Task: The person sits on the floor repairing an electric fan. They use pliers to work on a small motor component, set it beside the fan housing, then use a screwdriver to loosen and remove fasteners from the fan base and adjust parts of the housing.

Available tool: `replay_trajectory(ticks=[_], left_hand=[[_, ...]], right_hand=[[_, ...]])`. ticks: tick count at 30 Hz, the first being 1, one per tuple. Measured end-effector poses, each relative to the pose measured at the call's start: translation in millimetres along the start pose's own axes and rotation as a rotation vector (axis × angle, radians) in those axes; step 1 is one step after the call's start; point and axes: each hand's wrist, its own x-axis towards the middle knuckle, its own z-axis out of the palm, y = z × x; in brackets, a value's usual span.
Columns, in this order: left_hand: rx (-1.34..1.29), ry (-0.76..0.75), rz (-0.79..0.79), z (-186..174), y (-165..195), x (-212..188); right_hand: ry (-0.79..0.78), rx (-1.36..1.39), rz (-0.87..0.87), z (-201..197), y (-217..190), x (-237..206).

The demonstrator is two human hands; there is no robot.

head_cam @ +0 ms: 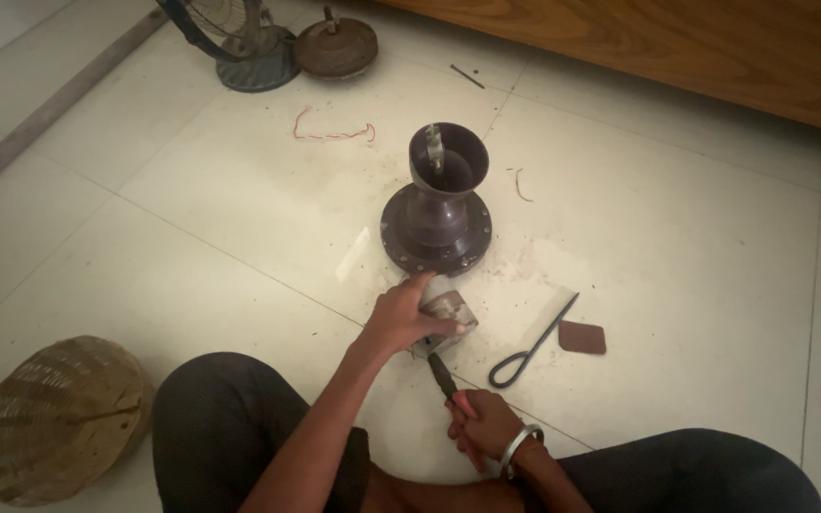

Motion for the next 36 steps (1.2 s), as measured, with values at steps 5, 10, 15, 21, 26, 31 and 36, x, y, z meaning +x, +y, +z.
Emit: replay_trajectory(ticks=[5,10,15,21,26,31,36], left_hand=[[-0.027,-0.017,-0.038,-4,1,-5],[-0.022,0.027,-0.027,0,-4,-4],[-0.032,0.041,-0.068,2,-4,0],[-0.089,0.022,-0.075,-5,3,-3],[-0.102,0.008,-0.135,-12,10,-8],[-0.152,0.029,-0.115,-13,4,-15],[-0.113,0.023,-0.114,-7,-3,-9]], right_hand=[[-0.018,0.131,0.028,2,1,-1],[0.075,0.072,0.140,-1,-5,2],[0.020,0.046,0.274,-9,-8,2],[0.056,0.192,0.246,-5,10,18],[0.189,-0.199,0.140,-1,23,33],[0.388,-0.559,0.057,7,7,22],[0.461,-0.759,0.135,15,-33,-15]])
